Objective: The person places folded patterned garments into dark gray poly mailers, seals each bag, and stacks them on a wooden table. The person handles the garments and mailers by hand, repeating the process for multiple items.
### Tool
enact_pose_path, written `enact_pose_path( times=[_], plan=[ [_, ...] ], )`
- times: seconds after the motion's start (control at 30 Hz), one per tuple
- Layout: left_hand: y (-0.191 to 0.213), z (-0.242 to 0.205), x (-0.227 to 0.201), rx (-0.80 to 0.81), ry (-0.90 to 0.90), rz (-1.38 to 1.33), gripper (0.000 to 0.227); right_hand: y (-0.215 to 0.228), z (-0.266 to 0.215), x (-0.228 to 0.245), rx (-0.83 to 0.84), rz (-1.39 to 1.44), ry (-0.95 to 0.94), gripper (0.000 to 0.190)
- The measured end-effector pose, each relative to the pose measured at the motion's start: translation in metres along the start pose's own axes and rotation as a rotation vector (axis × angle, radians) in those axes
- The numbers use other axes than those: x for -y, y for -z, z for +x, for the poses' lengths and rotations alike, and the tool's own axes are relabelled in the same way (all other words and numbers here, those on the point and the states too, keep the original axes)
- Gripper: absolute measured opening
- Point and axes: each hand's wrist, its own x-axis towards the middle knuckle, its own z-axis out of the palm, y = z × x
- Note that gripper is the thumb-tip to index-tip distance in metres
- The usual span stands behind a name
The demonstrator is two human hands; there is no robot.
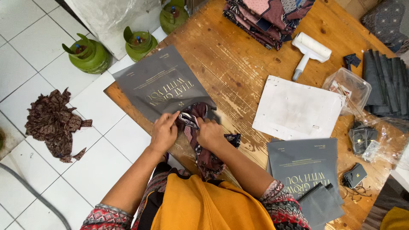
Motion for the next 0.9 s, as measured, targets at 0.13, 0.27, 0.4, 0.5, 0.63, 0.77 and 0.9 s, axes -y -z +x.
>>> enact_pose_path(
  times=[0.13, 0.27, 0.4, 0.5, 0.63, 0.77, 0.9],
  plan=[
    [0.015, 0.008, -0.034, -0.168, -0.108, -0.229, 0.028, -0.013, 0.01, 0.001, -0.23, 0.034, 0.076, 0.044],
    [0.021, 0.007, -0.049, -0.101, -0.326, -0.181, 0.021, -0.012, 0.035, 0.007, -0.205, 0.044, 0.033, 0.036],
    [0.031, 0.017, -0.045, 0.036, 0.264, -0.398, 0.039, -0.022, 0.033, 0.014, -0.237, -0.035, 0.052, 0.033],
    [0.032, 0.039, -0.045, -0.069, -0.069, 0.258, 0.041, -0.035, 0.036, 0.015, -0.306, -0.013, 0.11, 0.028],
    [0.023, 0.071, -0.063, 0.162, -0.079, 0.473, 0.036, -0.053, 0.047, 0.015, -0.314, -0.062, 0.142, 0.047],
    [0.008, 0.105, -0.066, 0.395, -0.16, 0.38, 0.045, -0.074, 0.05, 0.014, -0.452, -0.128, 0.175, 0.06],
    [-0.016, 0.119, -0.063, 0.737, -0.193, 0.289, 0.027, -0.089, 0.056, 0.013, -0.154, -0.214, 0.12, 0.033]
  ],
)
